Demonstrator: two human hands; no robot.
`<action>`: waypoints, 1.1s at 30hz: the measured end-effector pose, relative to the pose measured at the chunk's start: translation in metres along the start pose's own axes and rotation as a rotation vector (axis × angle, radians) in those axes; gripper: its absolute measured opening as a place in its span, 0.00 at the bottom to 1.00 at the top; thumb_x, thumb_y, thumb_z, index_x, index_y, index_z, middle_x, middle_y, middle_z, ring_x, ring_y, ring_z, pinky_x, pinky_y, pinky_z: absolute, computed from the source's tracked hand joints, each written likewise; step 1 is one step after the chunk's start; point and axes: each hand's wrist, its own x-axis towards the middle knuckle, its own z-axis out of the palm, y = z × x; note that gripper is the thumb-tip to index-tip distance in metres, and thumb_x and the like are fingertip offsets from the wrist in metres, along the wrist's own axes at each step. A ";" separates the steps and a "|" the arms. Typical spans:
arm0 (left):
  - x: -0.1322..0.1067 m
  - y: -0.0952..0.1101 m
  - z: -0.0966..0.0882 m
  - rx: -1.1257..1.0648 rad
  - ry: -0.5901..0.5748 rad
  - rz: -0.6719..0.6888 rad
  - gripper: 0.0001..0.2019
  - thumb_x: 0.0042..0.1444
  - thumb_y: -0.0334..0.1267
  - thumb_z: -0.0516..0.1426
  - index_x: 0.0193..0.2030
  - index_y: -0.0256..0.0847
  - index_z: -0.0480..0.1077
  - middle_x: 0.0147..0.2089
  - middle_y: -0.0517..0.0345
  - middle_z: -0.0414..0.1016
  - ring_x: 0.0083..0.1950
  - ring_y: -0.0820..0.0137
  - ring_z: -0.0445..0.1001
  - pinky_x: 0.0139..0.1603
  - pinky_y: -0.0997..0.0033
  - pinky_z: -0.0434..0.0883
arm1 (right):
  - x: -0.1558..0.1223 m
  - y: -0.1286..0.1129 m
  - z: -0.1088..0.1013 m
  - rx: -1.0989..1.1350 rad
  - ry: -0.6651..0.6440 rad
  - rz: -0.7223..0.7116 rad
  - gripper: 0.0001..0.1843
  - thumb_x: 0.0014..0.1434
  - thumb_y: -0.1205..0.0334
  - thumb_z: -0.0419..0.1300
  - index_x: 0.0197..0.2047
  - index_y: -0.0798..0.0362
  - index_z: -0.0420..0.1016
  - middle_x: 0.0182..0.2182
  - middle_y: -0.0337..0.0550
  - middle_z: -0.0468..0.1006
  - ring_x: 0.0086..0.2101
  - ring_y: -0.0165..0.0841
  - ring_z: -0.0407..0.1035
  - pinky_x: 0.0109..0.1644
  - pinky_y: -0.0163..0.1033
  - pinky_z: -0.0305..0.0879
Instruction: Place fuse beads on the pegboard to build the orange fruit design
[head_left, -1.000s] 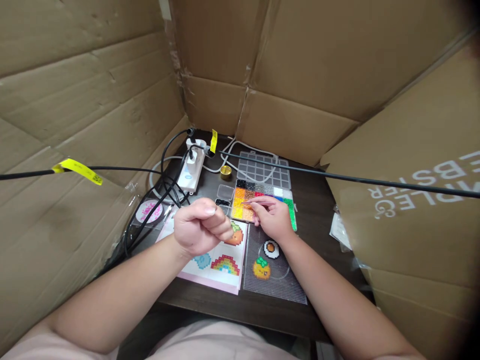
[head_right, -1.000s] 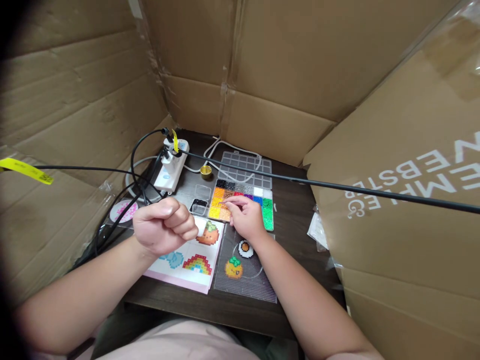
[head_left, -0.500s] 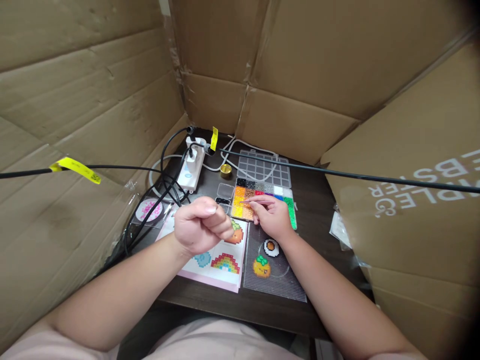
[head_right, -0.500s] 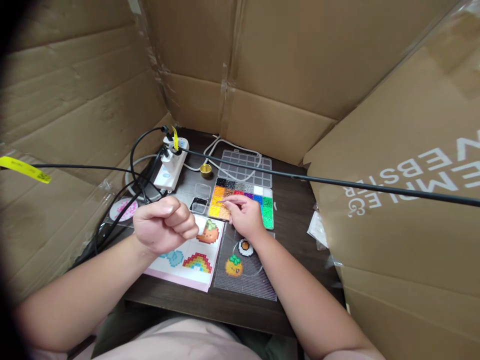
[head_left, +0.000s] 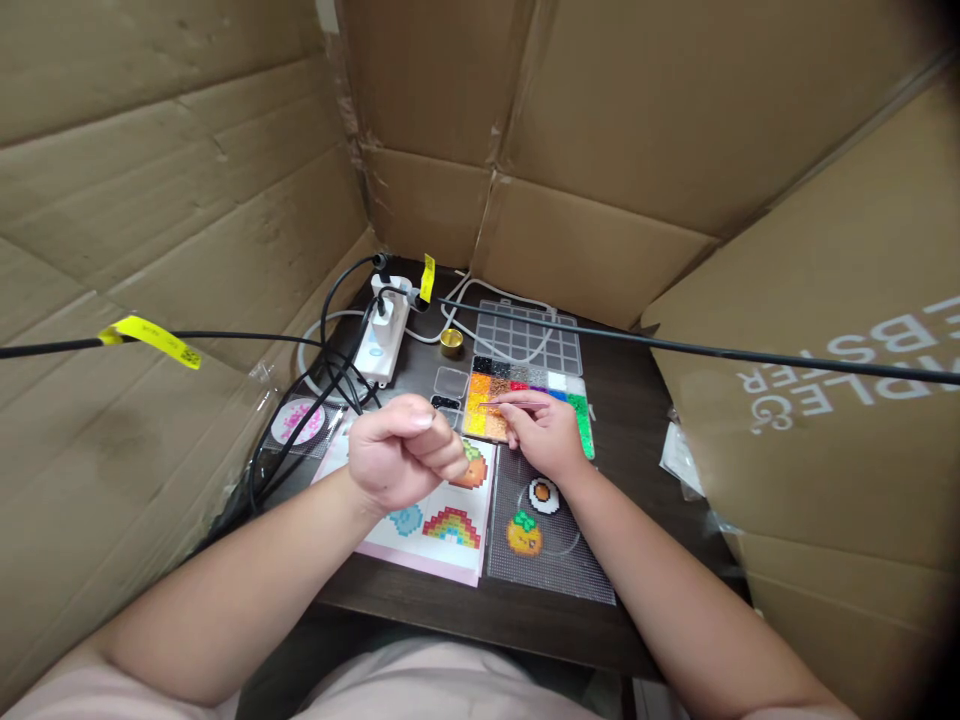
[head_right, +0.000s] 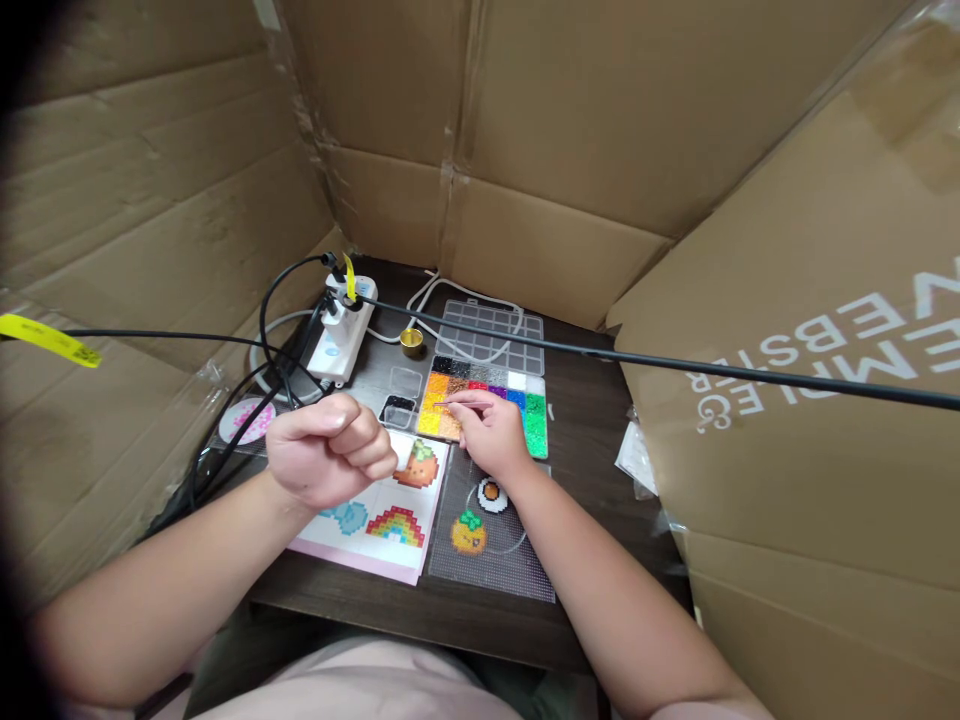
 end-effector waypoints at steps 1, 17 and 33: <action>0.000 0.000 0.000 0.001 0.001 0.000 0.22 0.50 0.32 0.52 0.17 0.41 0.38 0.17 0.66 0.29 0.19 0.76 0.35 0.23 0.68 0.42 | 0.000 0.000 0.000 0.003 0.002 0.000 0.13 0.53 0.56 0.63 0.35 0.58 0.80 0.16 0.38 0.73 0.14 0.25 0.60 0.19 0.32 0.58; 0.002 0.002 -0.002 -0.010 0.062 0.002 0.22 0.49 0.31 0.52 0.17 0.41 0.37 0.17 0.66 0.28 0.19 0.76 0.35 0.23 0.68 0.43 | -0.008 -0.023 -0.005 0.111 0.137 -0.069 0.07 0.53 0.60 0.65 0.32 0.56 0.82 0.15 0.36 0.72 0.14 0.24 0.59 0.16 0.31 0.59; 0.001 0.003 0.009 0.073 0.183 -0.009 0.23 0.44 0.30 0.53 0.17 0.40 0.36 0.18 0.67 0.28 0.17 0.78 0.37 0.20 0.71 0.51 | -0.145 -0.017 -0.038 0.055 0.299 -0.152 0.06 0.59 0.67 0.63 0.37 0.50 0.83 0.32 0.45 0.84 0.17 0.25 0.66 0.19 0.33 0.65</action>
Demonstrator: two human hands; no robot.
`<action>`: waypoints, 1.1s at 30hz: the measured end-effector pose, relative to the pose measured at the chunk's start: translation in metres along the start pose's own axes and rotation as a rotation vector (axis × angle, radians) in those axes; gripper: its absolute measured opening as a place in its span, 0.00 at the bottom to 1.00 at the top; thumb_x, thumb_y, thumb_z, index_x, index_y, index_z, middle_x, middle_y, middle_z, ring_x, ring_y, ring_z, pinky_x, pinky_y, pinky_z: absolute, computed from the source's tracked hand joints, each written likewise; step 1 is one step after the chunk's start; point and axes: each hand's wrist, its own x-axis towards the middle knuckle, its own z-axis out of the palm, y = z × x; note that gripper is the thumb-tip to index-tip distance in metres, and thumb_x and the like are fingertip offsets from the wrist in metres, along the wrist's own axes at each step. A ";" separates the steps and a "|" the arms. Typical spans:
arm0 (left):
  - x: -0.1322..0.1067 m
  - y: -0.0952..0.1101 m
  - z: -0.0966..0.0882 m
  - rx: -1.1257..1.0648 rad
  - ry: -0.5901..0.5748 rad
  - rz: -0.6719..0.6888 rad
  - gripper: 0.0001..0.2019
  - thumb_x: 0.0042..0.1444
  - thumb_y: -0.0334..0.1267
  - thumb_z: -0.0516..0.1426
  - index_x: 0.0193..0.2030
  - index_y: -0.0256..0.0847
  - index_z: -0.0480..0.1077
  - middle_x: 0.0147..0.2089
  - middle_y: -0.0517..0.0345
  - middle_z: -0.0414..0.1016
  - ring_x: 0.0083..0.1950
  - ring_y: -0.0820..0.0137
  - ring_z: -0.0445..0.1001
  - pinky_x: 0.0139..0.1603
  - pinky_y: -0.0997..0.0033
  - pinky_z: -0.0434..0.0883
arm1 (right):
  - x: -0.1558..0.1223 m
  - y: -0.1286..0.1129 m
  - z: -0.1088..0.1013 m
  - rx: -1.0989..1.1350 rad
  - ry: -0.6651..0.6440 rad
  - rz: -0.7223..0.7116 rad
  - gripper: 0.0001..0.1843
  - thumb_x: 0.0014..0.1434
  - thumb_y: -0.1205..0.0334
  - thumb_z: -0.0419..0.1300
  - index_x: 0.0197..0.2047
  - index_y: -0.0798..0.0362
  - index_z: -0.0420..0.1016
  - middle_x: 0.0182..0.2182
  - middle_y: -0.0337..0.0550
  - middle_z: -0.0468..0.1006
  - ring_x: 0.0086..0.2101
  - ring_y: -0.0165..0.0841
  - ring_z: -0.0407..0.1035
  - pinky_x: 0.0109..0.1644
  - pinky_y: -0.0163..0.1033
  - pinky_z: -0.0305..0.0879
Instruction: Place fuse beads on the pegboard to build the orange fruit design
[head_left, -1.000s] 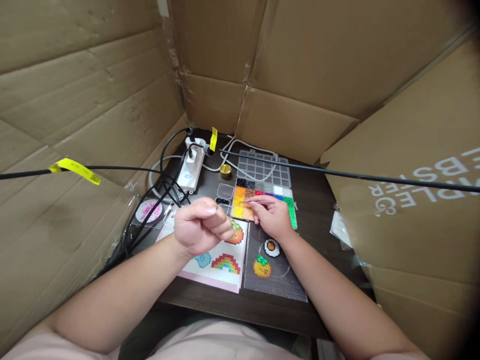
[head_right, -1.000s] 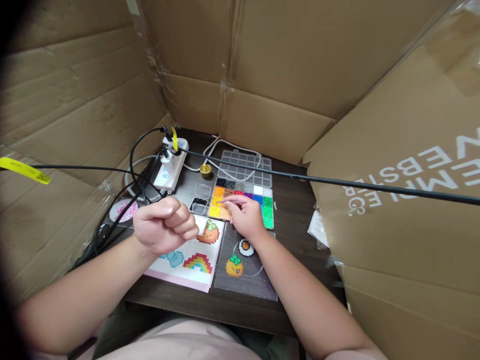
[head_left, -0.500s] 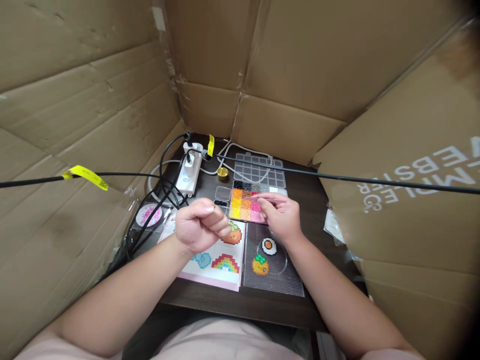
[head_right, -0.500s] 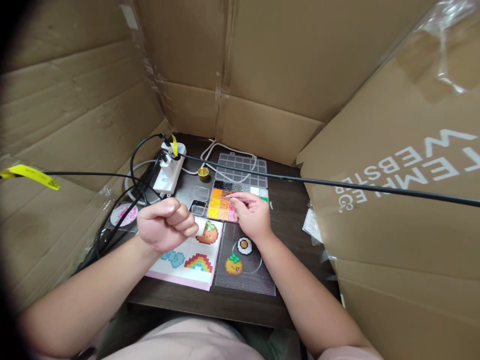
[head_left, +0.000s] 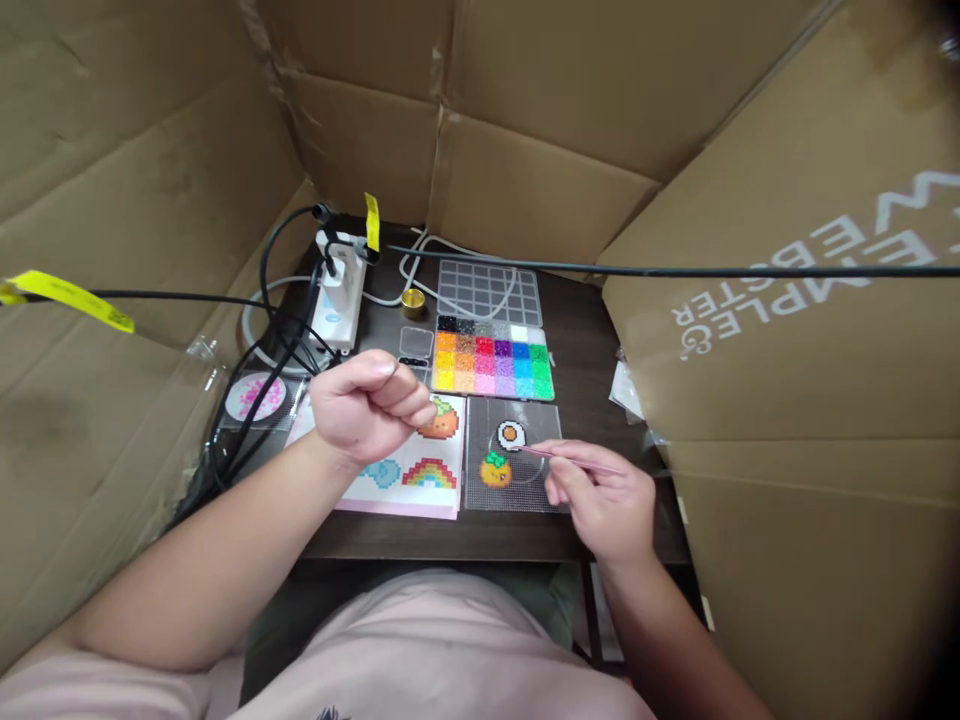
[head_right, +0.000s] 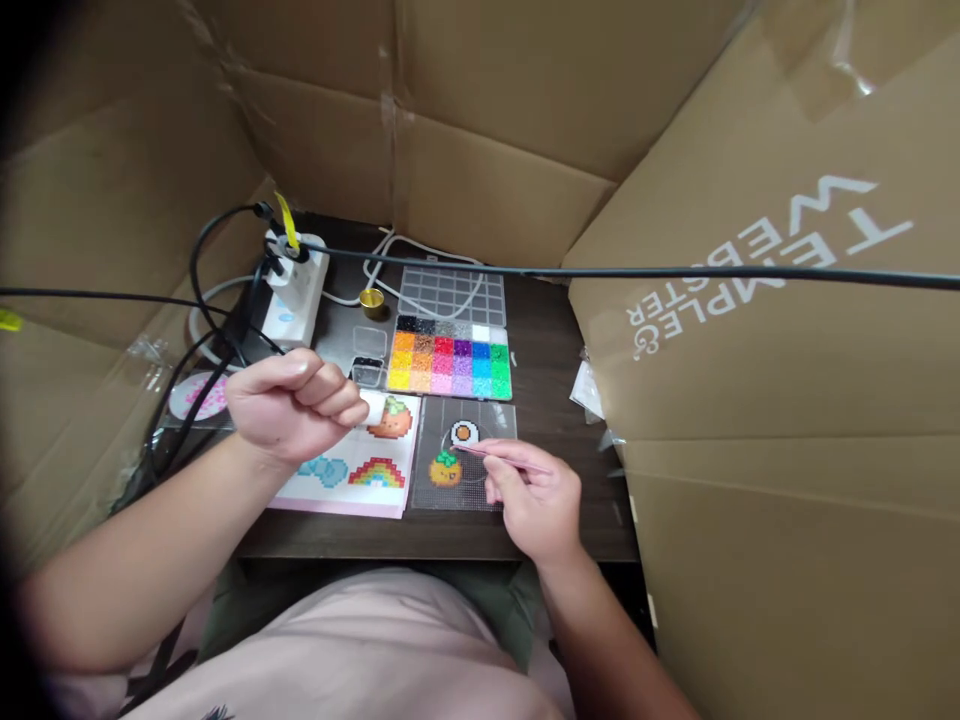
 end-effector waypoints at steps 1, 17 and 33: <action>0.000 0.000 0.000 0.011 0.002 0.000 0.23 0.43 0.30 0.53 0.17 0.40 0.36 0.18 0.67 0.28 0.17 0.78 0.37 0.20 0.71 0.52 | -0.008 0.006 -0.002 -0.045 -0.001 0.008 0.06 0.59 0.67 0.63 0.37 0.50 0.83 0.33 0.45 0.84 0.17 0.25 0.67 0.20 0.33 0.66; 0.004 -0.011 0.002 0.003 0.127 -0.054 0.30 0.54 0.40 0.56 0.17 0.40 0.34 0.19 0.67 0.27 0.17 0.79 0.37 0.20 0.70 0.49 | -0.032 0.029 -0.008 -0.341 -0.061 -0.160 0.08 0.58 0.69 0.61 0.35 0.49 0.83 0.34 0.43 0.85 0.34 0.36 0.80 0.41 0.41 0.78; 0.002 -0.010 -0.002 0.016 -0.033 -0.047 0.25 0.43 0.30 0.56 0.18 0.41 0.36 0.18 0.67 0.29 0.17 0.79 0.38 0.20 0.69 0.54 | -0.031 0.034 -0.011 -0.326 -0.077 -0.136 0.08 0.59 0.69 0.62 0.36 0.48 0.82 0.35 0.43 0.85 0.35 0.36 0.80 0.43 0.42 0.78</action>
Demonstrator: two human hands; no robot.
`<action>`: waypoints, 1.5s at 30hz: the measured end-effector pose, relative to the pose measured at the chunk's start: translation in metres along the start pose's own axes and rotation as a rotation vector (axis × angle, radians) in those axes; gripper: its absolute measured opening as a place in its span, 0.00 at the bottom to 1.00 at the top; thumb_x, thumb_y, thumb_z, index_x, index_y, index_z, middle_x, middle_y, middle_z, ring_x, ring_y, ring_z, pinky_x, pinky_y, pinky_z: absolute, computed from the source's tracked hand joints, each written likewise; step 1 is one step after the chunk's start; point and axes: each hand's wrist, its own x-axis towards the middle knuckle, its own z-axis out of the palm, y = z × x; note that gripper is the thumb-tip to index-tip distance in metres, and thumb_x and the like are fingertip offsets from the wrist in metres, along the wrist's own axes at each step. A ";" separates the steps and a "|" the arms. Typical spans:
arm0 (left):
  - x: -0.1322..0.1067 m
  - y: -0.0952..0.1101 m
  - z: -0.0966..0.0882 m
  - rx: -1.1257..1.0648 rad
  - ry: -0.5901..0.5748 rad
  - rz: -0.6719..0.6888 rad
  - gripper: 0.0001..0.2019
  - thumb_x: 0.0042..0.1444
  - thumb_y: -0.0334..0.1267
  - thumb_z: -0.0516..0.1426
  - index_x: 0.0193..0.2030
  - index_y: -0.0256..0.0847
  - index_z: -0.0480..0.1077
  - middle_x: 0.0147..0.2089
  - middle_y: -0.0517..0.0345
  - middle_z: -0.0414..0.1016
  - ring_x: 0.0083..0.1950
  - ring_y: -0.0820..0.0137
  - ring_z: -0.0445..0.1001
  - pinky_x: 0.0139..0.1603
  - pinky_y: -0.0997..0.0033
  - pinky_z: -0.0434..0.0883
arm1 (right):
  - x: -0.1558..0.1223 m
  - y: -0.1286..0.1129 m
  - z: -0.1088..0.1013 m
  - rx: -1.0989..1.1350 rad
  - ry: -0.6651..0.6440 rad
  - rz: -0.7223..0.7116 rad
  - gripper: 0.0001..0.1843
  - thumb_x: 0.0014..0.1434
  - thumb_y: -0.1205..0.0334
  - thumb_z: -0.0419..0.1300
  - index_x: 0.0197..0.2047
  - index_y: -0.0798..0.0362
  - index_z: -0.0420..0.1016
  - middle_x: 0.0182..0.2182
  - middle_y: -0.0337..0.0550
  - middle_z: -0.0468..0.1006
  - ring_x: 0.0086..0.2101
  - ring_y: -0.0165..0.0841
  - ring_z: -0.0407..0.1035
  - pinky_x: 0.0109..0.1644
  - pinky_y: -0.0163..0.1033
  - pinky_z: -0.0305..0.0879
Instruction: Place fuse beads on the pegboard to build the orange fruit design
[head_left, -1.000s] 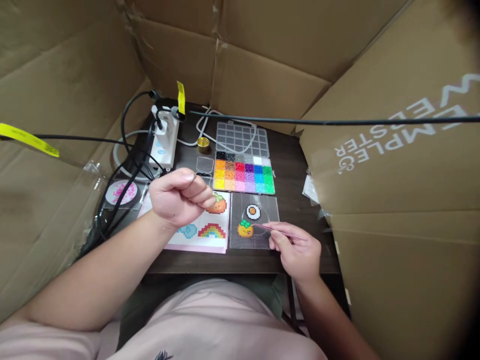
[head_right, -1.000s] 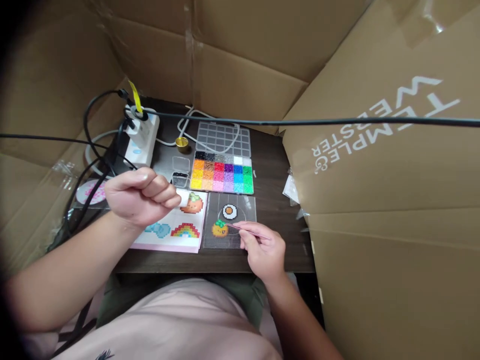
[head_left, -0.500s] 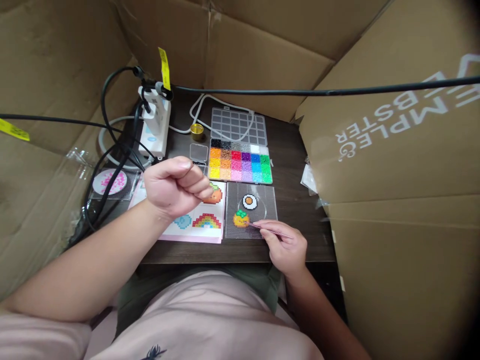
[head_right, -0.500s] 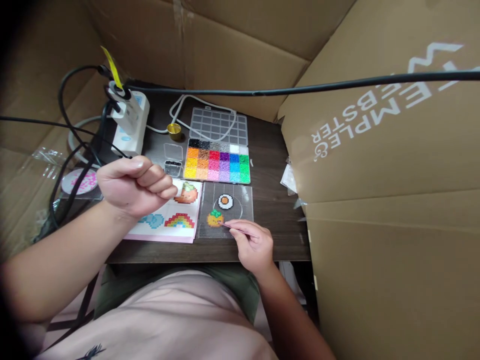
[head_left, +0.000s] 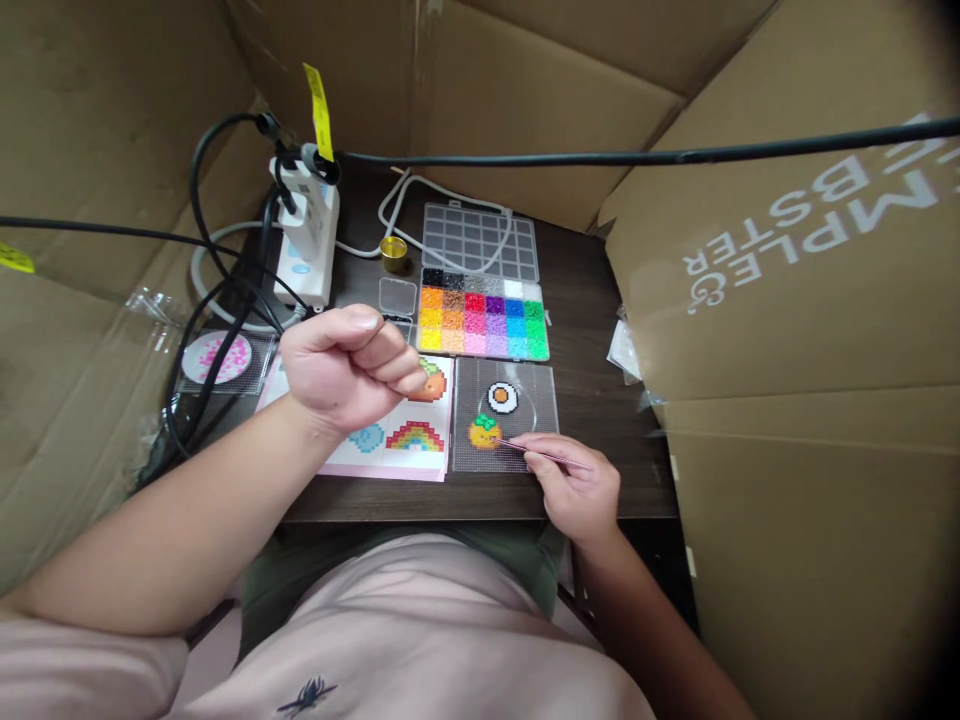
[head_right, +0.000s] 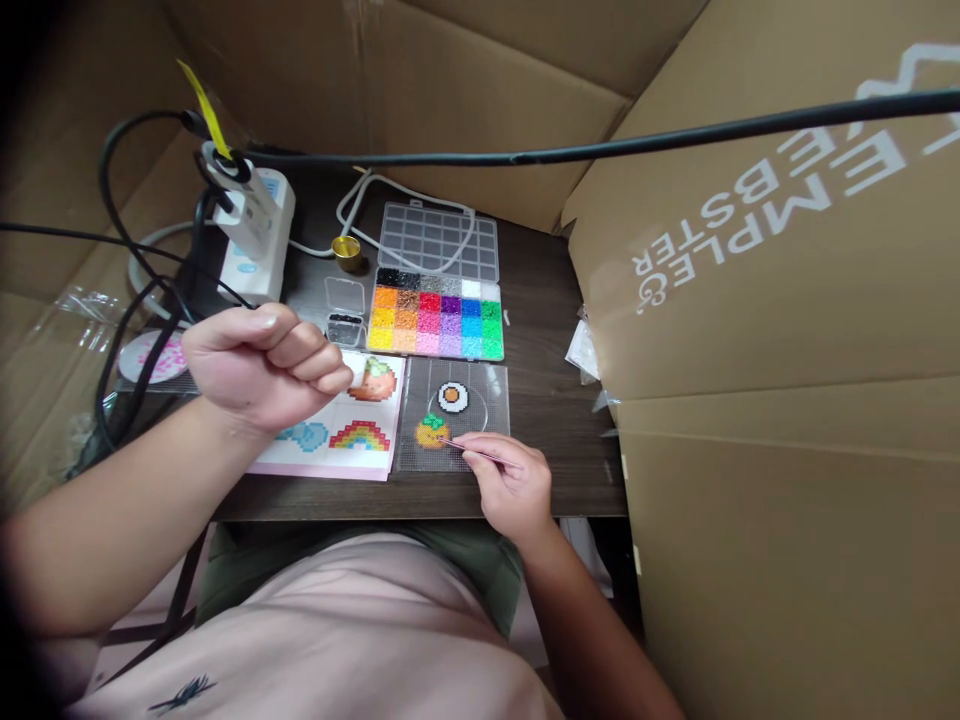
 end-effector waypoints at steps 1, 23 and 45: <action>0.000 0.000 0.000 0.009 0.000 0.002 0.25 0.43 0.30 0.56 0.18 0.40 0.36 0.18 0.67 0.29 0.17 0.79 0.38 0.20 0.69 0.54 | 0.000 0.000 0.000 0.003 -0.001 0.000 0.08 0.59 0.69 0.62 0.35 0.48 0.82 0.35 0.43 0.85 0.35 0.36 0.80 0.43 0.42 0.78; 0.001 -0.001 0.003 -0.014 0.175 -0.012 0.29 0.51 0.38 0.56 0.18 0.40 0.33 0.20 0.66 0.27 0.16 0.78 0.41 0.20 0.70 0.53 | 0.000 0.001 0.001 0.005 0.005 0.038 0.07 0.59 0.66 0.62 0.35 0.48 0.82 0.34 0.43 0.85 0.36 0.37 0.80 0.43 0.43 0.79; -0.001 -0.017 0.002 0.340 -0.032 -0.405 0.16 0.48 0.38 0.60 0.17 0.35 0.60 0.19 0.54 0.66 0.16 0.81 0.50 0.18 0.75 0.51 | 0.002 0.001 -0.001 -0.004 -0.018 -0.041 0.09 0.58 0.71 0.62 0.35 0.49 0.82 0.35 0.42 0.85 0.35 0.35 0.80 0.42 0.40 0.78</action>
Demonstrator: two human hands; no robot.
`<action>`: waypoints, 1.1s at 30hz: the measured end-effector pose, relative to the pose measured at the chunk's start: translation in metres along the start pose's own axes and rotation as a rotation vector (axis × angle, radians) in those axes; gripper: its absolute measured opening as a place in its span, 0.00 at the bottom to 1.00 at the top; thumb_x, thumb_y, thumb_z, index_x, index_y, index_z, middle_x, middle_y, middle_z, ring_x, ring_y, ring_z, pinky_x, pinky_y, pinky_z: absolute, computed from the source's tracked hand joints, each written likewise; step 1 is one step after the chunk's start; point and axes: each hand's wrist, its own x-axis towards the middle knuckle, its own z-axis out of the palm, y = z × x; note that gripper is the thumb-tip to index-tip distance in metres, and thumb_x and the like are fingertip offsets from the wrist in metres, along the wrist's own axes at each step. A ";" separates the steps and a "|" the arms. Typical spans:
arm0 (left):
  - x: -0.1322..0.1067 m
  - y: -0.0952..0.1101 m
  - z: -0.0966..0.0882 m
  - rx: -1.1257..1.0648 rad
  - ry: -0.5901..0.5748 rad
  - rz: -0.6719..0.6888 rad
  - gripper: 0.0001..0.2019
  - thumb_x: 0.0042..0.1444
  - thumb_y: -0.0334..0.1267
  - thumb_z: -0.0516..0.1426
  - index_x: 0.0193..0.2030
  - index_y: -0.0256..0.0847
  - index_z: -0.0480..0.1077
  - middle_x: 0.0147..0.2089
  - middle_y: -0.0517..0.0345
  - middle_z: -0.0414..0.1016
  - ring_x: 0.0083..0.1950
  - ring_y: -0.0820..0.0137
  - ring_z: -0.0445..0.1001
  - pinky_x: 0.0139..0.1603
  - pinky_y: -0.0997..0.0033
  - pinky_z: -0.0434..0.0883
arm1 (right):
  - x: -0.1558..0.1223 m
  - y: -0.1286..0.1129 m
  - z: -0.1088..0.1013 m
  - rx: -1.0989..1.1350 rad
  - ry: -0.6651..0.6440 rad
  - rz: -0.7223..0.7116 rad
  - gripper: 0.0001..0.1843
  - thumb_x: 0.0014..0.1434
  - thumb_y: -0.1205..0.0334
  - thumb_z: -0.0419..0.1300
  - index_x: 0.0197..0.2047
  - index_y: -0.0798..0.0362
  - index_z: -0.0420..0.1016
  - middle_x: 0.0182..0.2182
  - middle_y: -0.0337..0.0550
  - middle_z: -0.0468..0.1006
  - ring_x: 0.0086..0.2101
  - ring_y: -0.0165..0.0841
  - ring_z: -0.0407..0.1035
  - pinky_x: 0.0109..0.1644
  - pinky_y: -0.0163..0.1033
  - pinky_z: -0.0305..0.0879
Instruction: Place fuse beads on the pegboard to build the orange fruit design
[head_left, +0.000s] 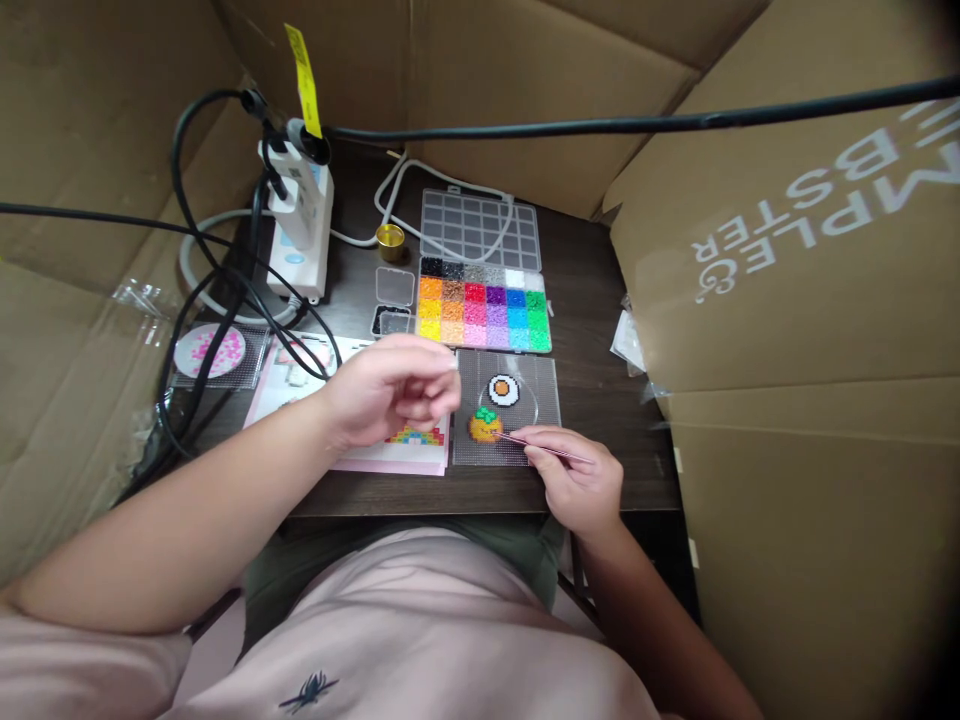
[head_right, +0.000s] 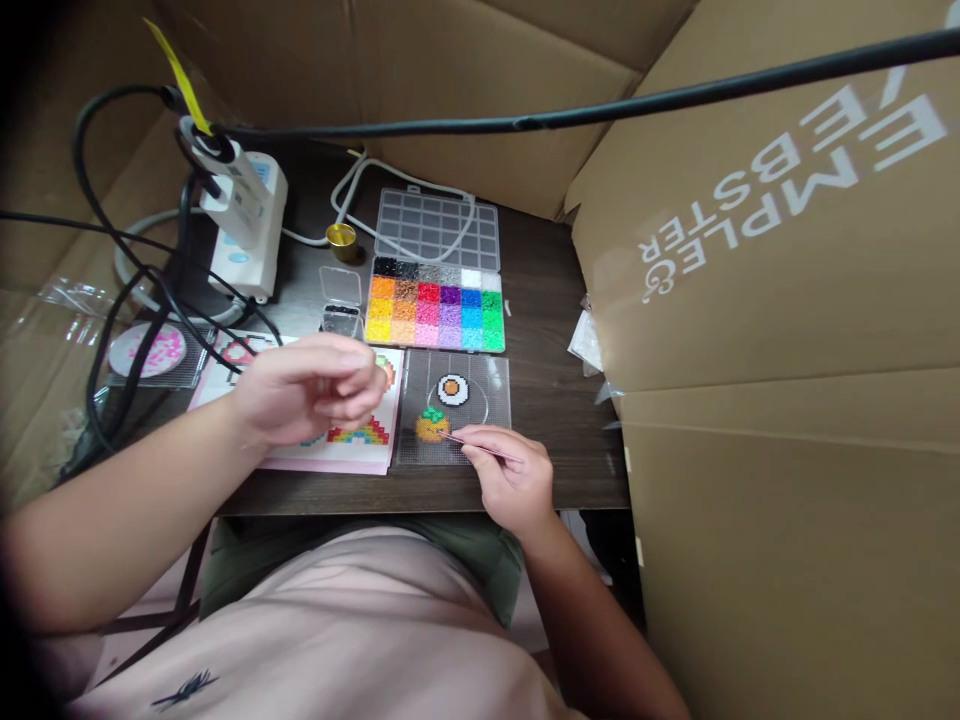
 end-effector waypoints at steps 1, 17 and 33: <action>0.001 -0.002 0.001 0.032 0.012 -0.055 0.14 0.50 0.39 0.60 0.19 0.34 0.63 0.23 0.50 0.72 0.15 0.82 0.50 0.18 0.76 0.50 | 0.000 0.000 0.000 -0.001 -0.002 -0.009 0.09 0.58 0.72 0.62 0.36 0.50 0.82 0.35 0.42 0.85 0.35 0.34 0.80 0.42 0.40 0.78; 0.007 -0.007 0.005 0.041 0.068 -0.190 0.12 0.51 0.37 0.61 0.24 0.32 0.66 0.37 0.37 0.80 0.15 0.85 0.54 0.19 0.77 0.48 | -0.007 0.008 -0.003 0.018 0.042 0.046 0.12 0.57 0.74 0.62 0.38 0.47 0.82 0.37 0.38 0.84 0.30 0.30 0.77 0.38 0.37 0.77; 0.010 -0.016 0.006 -0.051 0.049 -0.255 0.09 0.50 0.35 0.60 0.25 0.30 0.69 0.44 0.31 0.79 0.15 0.84 0.55 0.18 0.77 0.49 | -0.001 0.004 -0.002 -0.008 0.015 -0.015 0.12 0.57 0.75 0.62 0.37 0.49 0.82 0.36 0.39 0.85 0.35 0.31 0.79 0.43 0.36 0.77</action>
